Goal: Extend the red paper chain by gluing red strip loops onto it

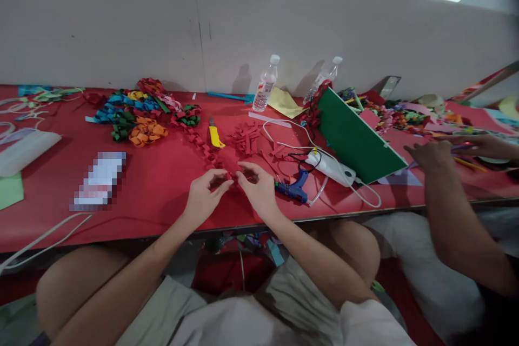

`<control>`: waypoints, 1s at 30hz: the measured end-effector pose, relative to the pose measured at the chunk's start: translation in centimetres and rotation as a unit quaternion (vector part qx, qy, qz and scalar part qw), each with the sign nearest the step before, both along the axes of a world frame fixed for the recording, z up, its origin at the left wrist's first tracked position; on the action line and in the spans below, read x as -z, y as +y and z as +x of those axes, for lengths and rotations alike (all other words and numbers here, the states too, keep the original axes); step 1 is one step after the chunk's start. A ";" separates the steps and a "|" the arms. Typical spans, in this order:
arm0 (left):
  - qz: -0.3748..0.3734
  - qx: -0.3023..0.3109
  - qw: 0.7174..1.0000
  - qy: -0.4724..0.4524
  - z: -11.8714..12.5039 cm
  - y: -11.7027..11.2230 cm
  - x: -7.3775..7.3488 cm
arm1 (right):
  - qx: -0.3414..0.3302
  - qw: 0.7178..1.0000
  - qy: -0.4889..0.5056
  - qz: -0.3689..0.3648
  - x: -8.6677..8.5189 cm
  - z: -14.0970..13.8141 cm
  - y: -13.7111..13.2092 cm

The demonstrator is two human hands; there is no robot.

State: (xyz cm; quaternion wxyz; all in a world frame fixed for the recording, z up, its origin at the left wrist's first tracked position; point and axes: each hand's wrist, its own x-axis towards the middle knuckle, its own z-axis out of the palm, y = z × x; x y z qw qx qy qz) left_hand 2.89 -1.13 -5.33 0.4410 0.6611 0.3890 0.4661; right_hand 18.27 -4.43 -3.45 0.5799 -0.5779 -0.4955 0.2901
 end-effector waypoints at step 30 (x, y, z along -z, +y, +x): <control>-0.071 -0.030 0.996 -0.052 0.3 -0.4 -0.2 | -0.111 0.957 -0.248 0.100 -1.5 2.4 -2.6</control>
